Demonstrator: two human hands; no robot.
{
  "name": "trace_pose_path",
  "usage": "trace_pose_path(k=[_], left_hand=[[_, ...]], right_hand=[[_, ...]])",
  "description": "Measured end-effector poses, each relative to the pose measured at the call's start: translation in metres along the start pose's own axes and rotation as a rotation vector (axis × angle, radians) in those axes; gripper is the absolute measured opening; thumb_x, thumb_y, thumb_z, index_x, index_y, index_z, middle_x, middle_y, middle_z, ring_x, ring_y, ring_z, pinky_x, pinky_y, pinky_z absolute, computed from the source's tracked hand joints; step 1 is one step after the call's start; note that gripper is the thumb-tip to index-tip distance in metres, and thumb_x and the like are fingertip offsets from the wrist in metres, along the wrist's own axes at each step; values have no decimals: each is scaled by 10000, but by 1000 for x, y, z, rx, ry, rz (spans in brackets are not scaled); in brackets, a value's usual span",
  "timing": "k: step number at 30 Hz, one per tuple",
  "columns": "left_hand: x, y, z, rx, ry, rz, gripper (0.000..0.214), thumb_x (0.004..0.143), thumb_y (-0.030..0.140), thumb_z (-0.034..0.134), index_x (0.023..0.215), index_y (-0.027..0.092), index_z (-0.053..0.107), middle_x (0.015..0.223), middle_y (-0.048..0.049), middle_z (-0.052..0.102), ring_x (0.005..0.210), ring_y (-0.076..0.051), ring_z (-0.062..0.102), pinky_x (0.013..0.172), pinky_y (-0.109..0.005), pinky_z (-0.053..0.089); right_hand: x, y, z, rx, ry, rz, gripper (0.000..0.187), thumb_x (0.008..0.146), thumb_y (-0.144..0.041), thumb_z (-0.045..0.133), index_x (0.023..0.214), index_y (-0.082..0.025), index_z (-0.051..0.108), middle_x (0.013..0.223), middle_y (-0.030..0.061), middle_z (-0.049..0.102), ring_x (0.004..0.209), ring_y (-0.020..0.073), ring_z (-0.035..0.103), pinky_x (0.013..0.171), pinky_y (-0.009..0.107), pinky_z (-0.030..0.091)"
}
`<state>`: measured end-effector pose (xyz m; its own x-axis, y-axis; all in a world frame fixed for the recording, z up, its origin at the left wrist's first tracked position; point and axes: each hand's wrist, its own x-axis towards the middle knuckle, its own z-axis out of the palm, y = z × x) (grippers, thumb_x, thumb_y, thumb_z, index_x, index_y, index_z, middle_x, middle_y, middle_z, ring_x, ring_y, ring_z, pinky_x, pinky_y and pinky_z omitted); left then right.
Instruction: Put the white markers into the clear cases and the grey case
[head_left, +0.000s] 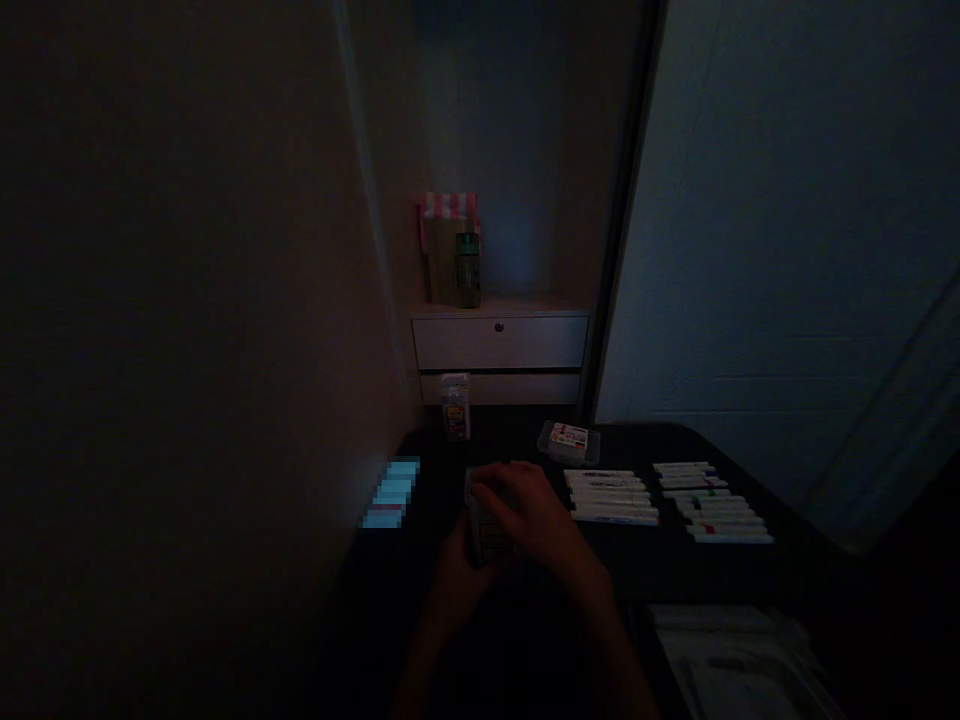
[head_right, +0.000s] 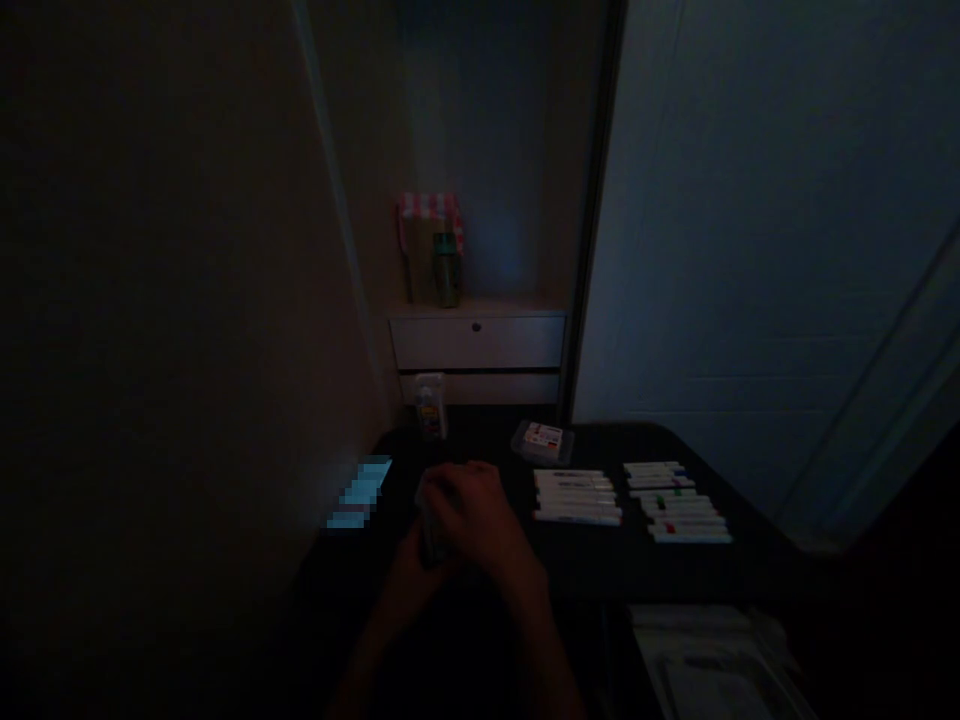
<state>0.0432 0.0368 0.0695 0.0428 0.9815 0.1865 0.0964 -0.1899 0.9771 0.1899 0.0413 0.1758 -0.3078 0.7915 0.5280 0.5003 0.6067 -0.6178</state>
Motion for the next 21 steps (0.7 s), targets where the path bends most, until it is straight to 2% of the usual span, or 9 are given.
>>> trace_pose_path(k=[7,13,21], left_hand=[[0,-3,0,19,6,3,740,679,348,876,1335,154,593,1227,-137,760,1131,-330,721,954,-409,575],[1,-10,-1,0,-17,15,768,693,333,876,1370,155,559,1264,-137,744,1162,-324,709,977,-407,568],[0,-5,-1,-2,-9,-3,808,688,377,888,1388,150,556,1273,-146,743,1163,-327,712,975,-398,571]], right_hand=[[-2,1,-1,-8,-7,22,206,1018,-295,597,1143,-237,750,1164,48,789,1181,243,676,1119,406,409],[-2,4,-1,-21,11,-5,230,1026,-291,570,1153,-244,756,1162,47,789,1158,238,687,1116,406,424],[-4,7,1,-45,30,-43,224,1026,-281,567,1143,-236,752,1146,59,788,1128,236,694,1088,406,448]])
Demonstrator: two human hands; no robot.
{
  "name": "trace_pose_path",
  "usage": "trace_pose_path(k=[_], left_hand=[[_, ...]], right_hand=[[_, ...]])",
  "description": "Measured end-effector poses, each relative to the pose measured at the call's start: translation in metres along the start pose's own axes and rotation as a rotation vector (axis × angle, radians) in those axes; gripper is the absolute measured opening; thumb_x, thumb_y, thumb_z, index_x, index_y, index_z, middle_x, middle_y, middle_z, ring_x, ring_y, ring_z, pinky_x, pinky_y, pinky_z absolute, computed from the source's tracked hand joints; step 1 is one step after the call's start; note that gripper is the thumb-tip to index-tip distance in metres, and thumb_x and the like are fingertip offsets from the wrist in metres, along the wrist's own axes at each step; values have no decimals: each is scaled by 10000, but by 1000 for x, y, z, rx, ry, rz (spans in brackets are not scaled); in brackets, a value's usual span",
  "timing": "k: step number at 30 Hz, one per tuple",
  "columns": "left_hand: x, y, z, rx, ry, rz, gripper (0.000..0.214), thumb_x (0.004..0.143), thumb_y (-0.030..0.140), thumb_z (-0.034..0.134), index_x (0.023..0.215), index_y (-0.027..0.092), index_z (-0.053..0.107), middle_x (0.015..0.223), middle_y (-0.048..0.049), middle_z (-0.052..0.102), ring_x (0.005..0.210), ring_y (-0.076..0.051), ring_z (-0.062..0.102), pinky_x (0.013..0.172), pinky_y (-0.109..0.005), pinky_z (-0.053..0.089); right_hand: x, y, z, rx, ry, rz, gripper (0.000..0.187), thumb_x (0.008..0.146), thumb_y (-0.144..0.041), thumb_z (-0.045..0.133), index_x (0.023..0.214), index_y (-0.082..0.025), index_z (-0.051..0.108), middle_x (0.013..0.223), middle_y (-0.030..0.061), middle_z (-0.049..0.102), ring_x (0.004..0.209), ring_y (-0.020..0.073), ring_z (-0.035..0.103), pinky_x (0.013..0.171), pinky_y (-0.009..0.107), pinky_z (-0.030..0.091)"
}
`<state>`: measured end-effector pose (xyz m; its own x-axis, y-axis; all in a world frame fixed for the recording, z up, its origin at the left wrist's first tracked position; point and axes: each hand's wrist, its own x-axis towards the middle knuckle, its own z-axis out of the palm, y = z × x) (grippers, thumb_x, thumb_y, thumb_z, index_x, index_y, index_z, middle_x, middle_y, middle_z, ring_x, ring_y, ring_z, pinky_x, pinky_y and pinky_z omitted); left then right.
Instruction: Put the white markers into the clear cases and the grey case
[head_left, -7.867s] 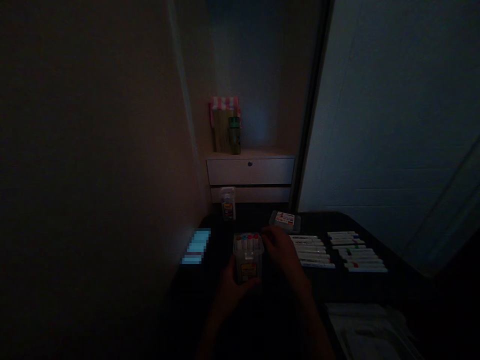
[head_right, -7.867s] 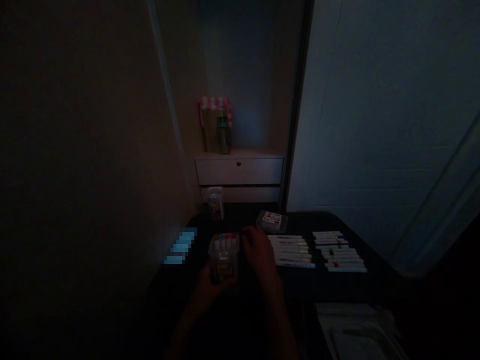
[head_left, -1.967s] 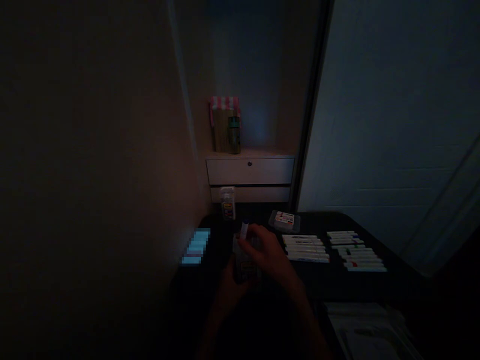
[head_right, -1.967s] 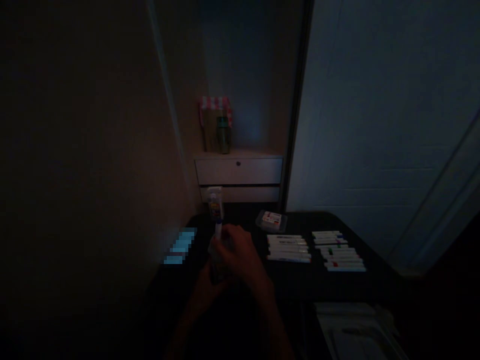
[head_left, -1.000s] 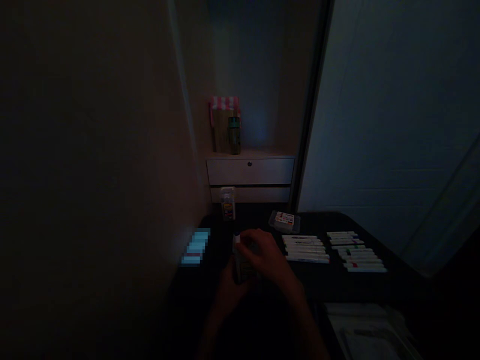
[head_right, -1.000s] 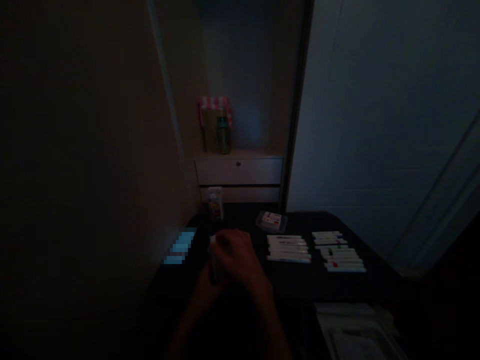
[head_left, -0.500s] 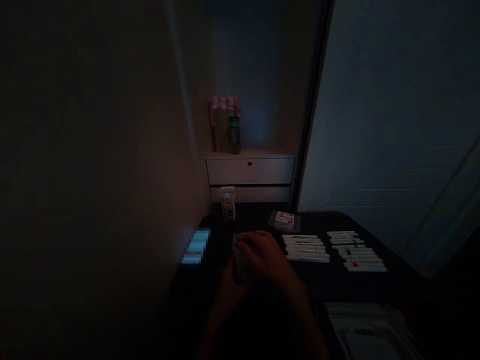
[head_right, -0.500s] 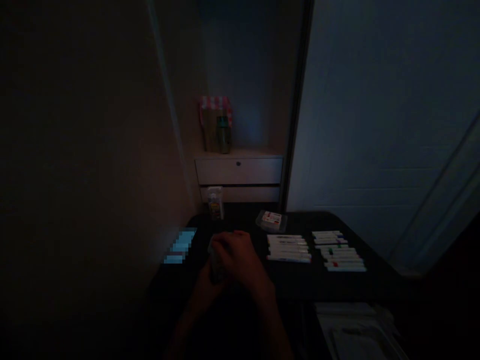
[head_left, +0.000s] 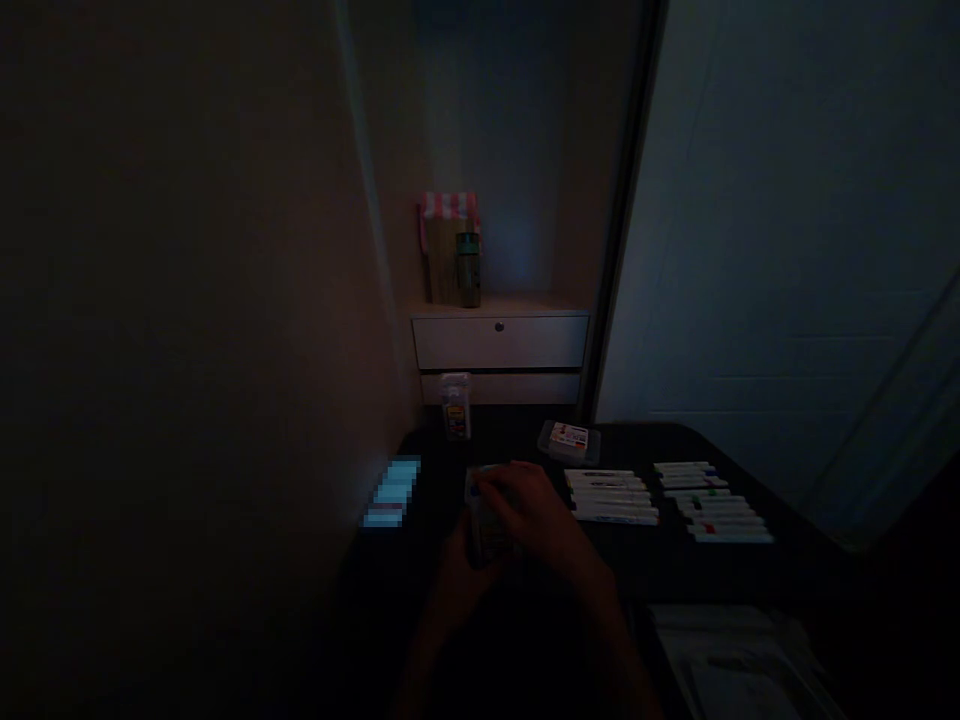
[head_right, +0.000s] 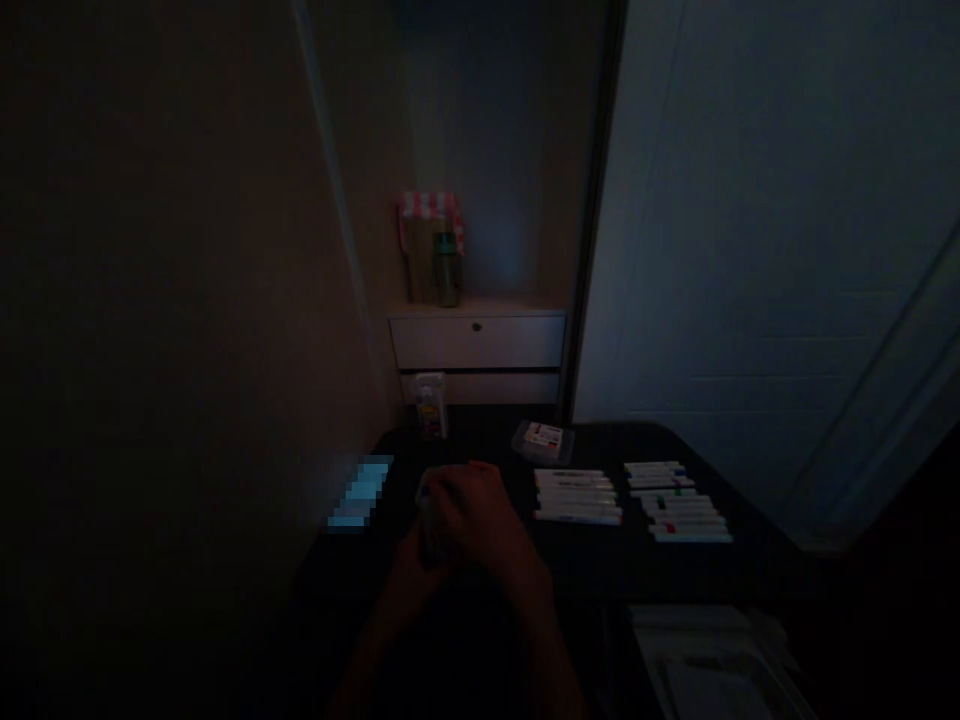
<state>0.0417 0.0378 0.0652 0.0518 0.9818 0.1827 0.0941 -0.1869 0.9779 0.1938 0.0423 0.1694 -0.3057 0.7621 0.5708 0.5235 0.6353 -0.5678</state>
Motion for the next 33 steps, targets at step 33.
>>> trace_pose_path(k=[33], left_hand=[[0,-6,-1,31,84,-66,827,626,369,931,1354,144,610,1284,-176,739,1180,-352,710,1037,-476,543]], right_hand=[[-35,140,-44,-167,-91,560,256,897,-178,537,997,-184,772,1070,107,802,1000,247,735,901,341,529]])
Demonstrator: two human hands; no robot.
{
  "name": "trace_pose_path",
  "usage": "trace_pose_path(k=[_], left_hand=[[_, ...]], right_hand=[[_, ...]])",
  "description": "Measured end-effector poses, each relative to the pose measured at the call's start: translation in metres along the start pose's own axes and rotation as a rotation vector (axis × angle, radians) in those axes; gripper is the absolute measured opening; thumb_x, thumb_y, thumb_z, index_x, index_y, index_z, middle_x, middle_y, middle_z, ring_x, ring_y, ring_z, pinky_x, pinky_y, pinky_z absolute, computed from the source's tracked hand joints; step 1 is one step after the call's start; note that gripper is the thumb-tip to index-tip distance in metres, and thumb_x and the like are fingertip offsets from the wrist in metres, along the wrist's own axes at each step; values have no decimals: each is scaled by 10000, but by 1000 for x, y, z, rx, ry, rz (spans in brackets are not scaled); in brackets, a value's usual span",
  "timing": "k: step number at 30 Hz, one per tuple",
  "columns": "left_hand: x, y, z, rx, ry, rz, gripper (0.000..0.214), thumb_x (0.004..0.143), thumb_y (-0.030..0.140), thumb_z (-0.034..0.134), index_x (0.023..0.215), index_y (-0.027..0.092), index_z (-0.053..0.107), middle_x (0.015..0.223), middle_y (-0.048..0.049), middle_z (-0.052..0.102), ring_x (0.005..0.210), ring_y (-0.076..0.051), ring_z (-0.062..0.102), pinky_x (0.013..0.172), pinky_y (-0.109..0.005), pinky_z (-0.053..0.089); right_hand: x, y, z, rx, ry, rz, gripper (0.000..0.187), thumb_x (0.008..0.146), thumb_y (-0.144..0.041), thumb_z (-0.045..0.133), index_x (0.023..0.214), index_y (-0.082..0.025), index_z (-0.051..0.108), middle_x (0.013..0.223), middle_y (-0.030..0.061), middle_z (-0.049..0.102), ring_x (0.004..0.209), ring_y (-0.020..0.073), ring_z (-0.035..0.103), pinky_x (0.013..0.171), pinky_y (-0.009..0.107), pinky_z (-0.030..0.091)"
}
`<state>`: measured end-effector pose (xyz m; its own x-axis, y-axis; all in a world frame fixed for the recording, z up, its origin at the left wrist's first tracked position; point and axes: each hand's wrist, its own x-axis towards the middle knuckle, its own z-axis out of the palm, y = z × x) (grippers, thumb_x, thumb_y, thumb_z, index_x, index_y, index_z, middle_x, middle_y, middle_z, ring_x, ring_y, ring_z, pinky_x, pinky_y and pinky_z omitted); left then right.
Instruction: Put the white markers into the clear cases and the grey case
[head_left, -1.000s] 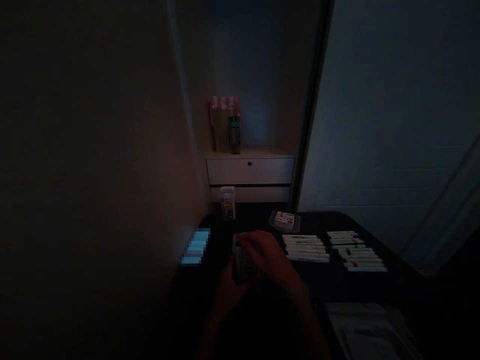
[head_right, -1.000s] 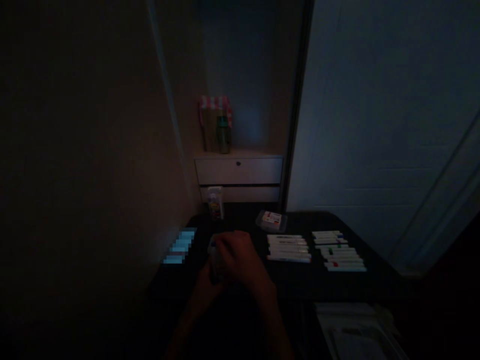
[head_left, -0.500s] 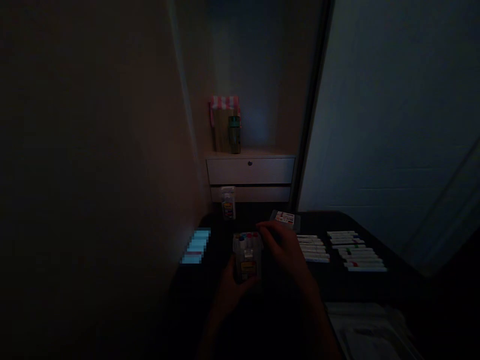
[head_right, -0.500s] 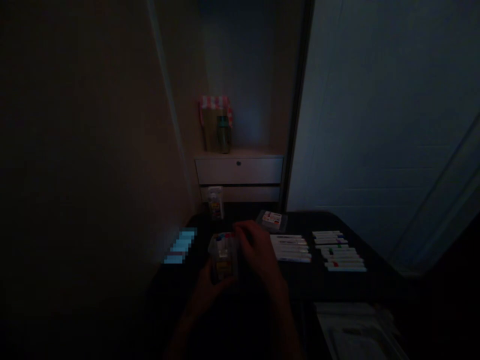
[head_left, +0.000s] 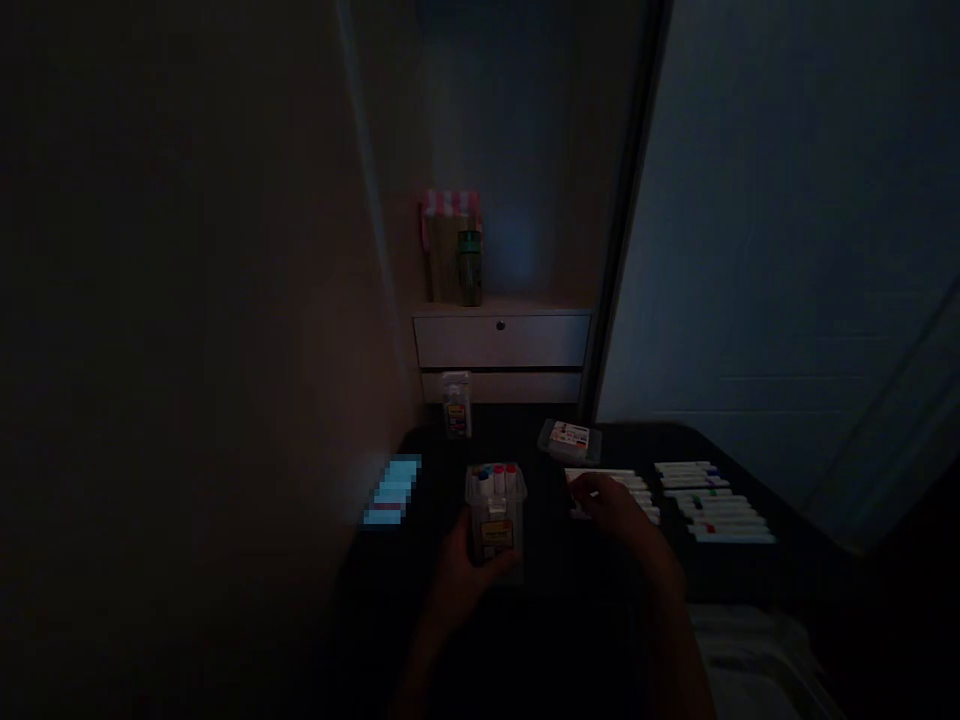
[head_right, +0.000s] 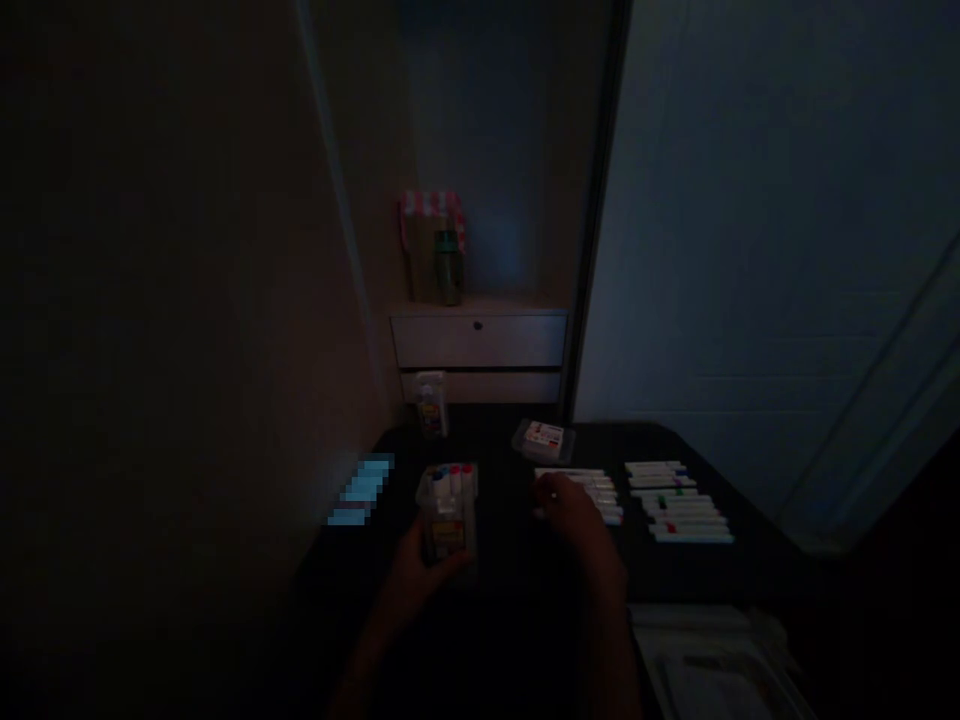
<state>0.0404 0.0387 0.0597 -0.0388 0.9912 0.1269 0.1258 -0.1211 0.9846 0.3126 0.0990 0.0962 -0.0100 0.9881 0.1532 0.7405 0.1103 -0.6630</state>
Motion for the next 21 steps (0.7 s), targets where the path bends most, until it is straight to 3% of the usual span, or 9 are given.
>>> trace_pose_path(k=[4,10,14,18,21], left_hand=[[0,2,0,-11,12,-6,794,604,365,945,1307,154,641,1235,-166,762,1144,-348,726,1020,-467,557],[-1,6,0,36,-69,22,700,702,389,878,1314,166,620,1259,-142,753,1149,-323,721,989,-432,572],[-1,5,0,47,-21,16,739,661,388,902,1300,145,621,1251,-164,753,1144,-340,720,971,-439,578],[-1,7,1,31,-37,14,686,670,367,890,1275,164,638,1241,-144,762,1134,-331,726,978,-440,579],[-2,8,1,41,-23,17,719,668,354,892,1308,166,622,1250,-143,760,1143,-334,722,999,-458,569]], right_hand=[[-1,6,0,-18,-69,22,221,864,-170,584,977,-189,773,1078,95,800,1038,246,725,911,324,518],[-1,-4,5,-27,-143,38,245,794,-122,618,959,-176,790,1031,87,809,992,247,736,858,315,526],[-1,-15,9,-10,-192,-14,204,746,-117,683,905,-171,799,979,70,816,950,236,732,839,301,529],[-3,-31,13,125,-287,-118,246,816,-183,666,1024,-170,796,1004,69,812,894,222,736,779,298,553],[-2,-39,15,185,-260,-168,301,874,-204,606,1121,-153,770,1061,88,800,929,225,739,806,313,564]])
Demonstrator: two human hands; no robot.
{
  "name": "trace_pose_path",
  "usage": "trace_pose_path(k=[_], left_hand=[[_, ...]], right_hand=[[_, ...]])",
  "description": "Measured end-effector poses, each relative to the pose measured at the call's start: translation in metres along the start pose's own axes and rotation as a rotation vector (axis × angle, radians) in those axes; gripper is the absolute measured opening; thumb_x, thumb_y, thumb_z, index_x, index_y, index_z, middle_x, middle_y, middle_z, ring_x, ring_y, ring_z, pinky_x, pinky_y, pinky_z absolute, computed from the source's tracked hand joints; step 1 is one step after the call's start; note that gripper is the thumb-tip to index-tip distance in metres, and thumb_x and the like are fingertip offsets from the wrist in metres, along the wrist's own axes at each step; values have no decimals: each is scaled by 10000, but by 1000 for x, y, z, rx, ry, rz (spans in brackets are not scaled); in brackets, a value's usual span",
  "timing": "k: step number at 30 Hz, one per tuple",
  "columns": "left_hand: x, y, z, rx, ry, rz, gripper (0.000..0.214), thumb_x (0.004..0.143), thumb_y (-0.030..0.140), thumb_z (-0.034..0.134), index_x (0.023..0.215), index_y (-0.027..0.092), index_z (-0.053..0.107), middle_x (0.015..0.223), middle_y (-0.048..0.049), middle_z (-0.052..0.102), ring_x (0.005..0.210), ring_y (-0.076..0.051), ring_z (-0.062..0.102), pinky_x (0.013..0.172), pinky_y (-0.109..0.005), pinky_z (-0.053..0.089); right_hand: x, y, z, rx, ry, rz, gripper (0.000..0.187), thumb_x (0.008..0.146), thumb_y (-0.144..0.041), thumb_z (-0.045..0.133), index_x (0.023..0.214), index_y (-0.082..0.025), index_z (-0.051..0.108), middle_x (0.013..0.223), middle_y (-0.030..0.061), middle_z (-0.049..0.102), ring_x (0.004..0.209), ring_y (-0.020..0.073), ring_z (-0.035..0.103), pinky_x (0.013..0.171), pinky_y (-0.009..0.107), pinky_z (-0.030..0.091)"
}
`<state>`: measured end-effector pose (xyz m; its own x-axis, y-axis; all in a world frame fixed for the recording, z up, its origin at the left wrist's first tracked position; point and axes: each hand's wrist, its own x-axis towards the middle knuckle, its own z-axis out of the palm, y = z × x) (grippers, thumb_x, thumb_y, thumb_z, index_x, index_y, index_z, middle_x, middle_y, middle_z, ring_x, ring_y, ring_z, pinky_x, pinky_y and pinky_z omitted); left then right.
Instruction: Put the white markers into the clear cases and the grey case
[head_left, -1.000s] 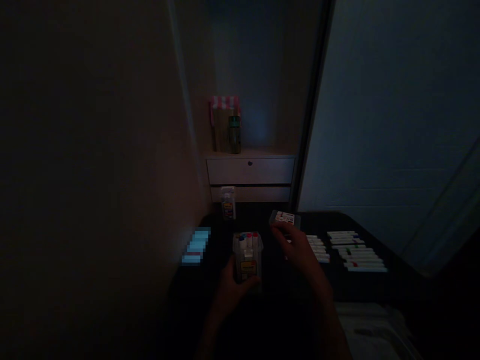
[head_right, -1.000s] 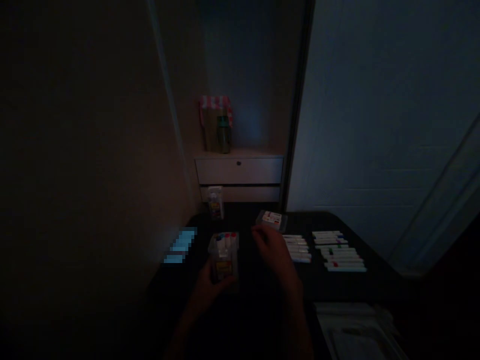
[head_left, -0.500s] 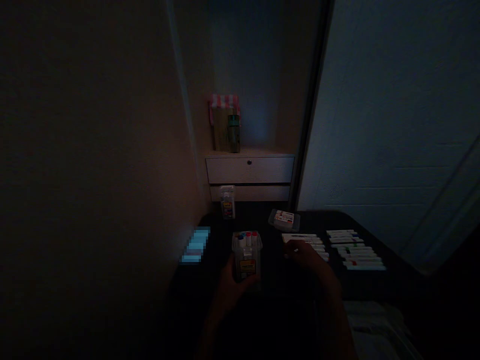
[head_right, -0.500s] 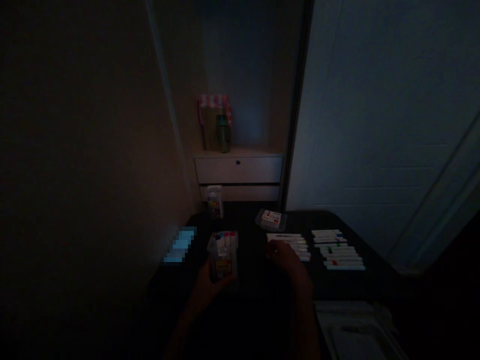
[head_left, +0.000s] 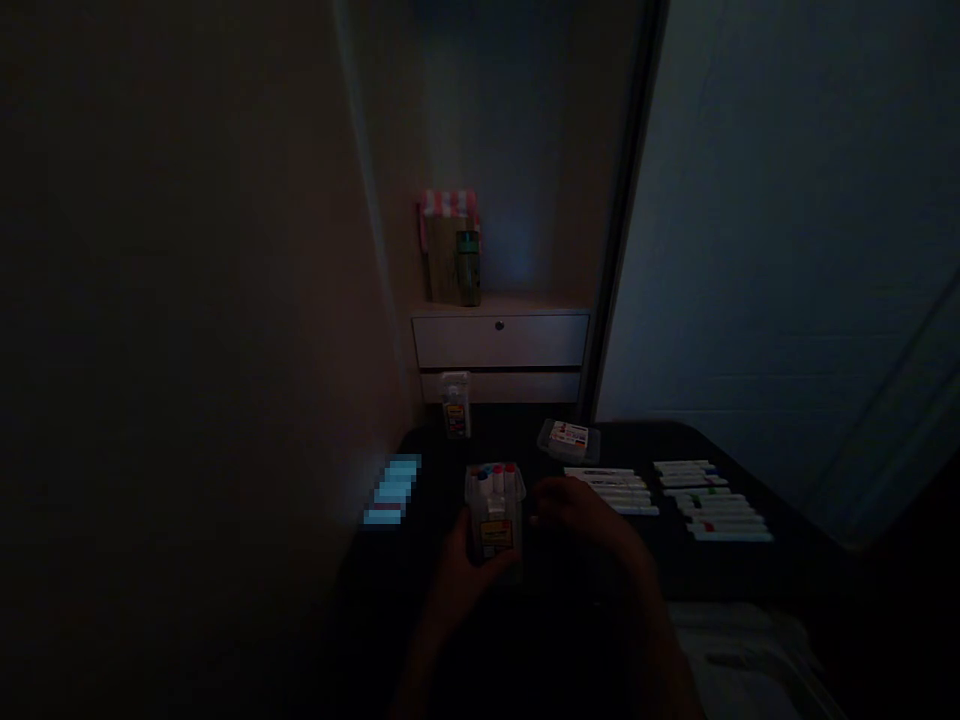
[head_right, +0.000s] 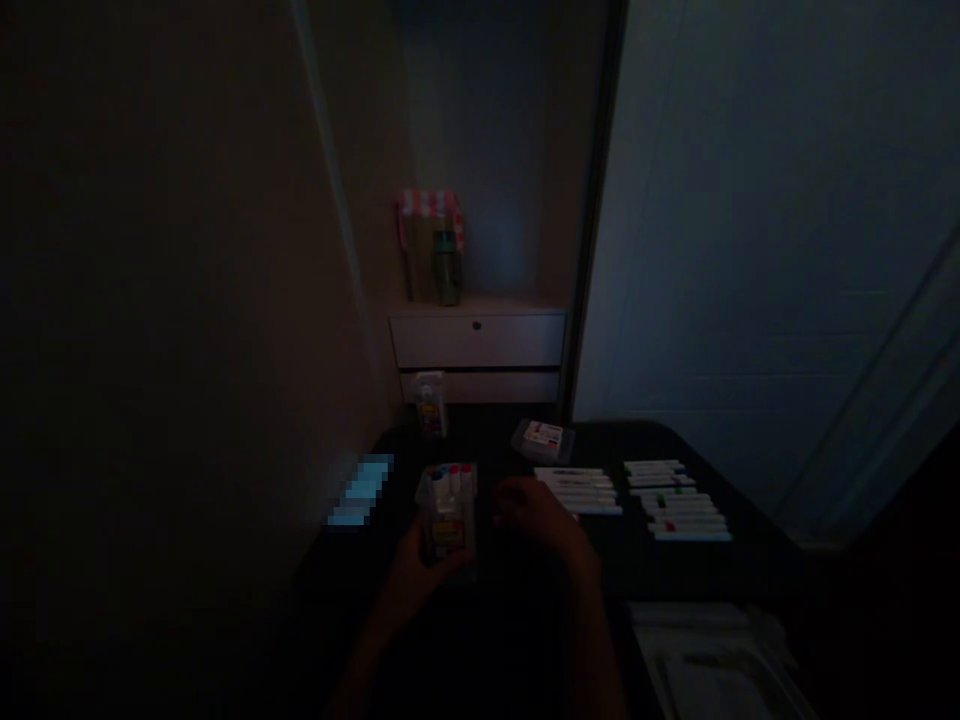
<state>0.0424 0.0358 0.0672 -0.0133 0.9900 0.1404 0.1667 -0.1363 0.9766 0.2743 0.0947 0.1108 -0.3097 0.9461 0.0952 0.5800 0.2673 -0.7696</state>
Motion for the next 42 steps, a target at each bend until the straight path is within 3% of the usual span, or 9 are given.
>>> trace_pose_path(k=[6,11,19,23,29,32,38,42], left_hand=[[0,-2,0,-33,-16,17,723,682,363,891,1325,178,617,1266,-131,756,1153,-318,722,999,-432,572],[1,-6,0,-25,-16,28,725,682,373,894,1322,169,621,1267,-144,751,1150,-324,720,998,-444,570],[1,0,-1,-40,-20,-1,717,658,385,905,1283,157,637,1209,-141,774,1096,-320,741,956,-424,588],[1,0,-1,-46,-16,1,740,655,384,905,1306,162,632,1236,-143,765,1121,-329,732,978,-437,578],[1,-4,-1,-40,1,-6,748,653,380,912,1309,153,633,1227,-154,769,1130,-336,732,982,-431,578],[2,-5,-1,-29,-16,15,739,672,382,904,1317,152,626,1234,-152,765,1118,-331,736,968,-430,584],[2,-5,-2,-27,1,0,798,658,376,910,1351,133,596,1293,-183,733,1164,-342,715,1002,-446,565],[2,-6,-2,0,-29,-5,775,699,397,884,1363,134,586,1266,-178,743,1151,-340,718,996,-453,565]], right_hand=[[3,9,3,-199,49,160,288,892,-151,548,1060,-170,782,1042,91,798,898,198,733,788,280,526],[-7,16,2,-201,34,203,284,854,-126,567,1032,-181,781,983,71,792,834,176,730,701,241,508],[-20,31,-17,-170,138,278,294,772,-76,622,995,-190,778,1043,83,782,967,214,734,802,274,540],[-25,42,-21,-132,93,342,247,780,-110,617,953,-194,771,954,62,791,861,201,741,760,267,535],[-35,56,-30,-88,111,397,352,711,-96,651,1033,-186,761,1037,72,798,914,218,737,756,257,528],[-39,61,-36,-120,80,426,272,722,-122,660,969,-166,765,969,80,799,898,233,738,740,266,525],[-48,61,-42,-160,140,451,318,661,-115,707,961,-192,780,1015,74,805,962,246,734,806,285,531],[-54,57,-41,-110,106,436,325,645,-114,697,946,-196,789,966,63,812,932,247,740,805,295,537]])
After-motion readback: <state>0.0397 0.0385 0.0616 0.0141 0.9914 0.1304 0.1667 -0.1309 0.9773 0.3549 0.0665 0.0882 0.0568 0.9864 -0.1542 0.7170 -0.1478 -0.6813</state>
